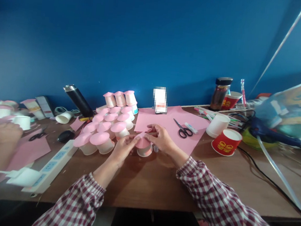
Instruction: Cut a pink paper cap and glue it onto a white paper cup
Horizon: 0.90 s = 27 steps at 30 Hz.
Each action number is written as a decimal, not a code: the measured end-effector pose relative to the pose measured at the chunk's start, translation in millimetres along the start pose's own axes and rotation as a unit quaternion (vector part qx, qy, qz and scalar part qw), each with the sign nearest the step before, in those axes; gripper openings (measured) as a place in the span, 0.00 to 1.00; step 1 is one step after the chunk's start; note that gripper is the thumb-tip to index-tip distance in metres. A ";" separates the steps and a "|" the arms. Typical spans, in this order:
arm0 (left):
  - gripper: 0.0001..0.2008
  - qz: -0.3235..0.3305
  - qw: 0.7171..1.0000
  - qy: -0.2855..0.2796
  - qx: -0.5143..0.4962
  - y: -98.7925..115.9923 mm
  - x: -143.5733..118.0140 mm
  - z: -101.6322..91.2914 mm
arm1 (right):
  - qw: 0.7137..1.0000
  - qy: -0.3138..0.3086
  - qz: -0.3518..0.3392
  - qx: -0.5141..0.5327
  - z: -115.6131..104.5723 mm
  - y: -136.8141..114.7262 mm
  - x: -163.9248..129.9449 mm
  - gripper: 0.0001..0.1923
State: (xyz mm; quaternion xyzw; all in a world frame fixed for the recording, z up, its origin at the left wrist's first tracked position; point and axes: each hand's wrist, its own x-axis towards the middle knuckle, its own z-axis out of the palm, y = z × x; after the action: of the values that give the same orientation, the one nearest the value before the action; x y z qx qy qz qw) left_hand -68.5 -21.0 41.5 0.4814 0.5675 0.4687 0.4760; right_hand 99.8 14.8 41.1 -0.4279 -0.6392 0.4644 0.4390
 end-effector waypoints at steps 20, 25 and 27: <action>0.22 -0.032 0.998 -0.015 -0.052 -12.2 -0.7 -1.4 | 0.997 -0.057 0.053 0.000 1.1 -3.1 -9.9 0.33; 0.21 -0.026 0.998 -0.015 -0.058 -11.7 -1.2 -1.0 | 0.997 -0.058 0.047 0.001 1.1 -2.0 -9.8 0.30; 0.21 -0.026 0.998 -0.013 -0.060 -12.0 -0.8 -1.0 | 0.998 -0.056 0.041 -0.003 1.7 -0.5 -9.1 0.30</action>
State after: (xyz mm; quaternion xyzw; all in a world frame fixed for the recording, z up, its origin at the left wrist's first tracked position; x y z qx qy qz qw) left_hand -70.6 -23.1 29.7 0.4432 0.5446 0.4827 0.5235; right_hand 100.4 5.6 39.8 -0.4286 -0.6456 0.5034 0.3821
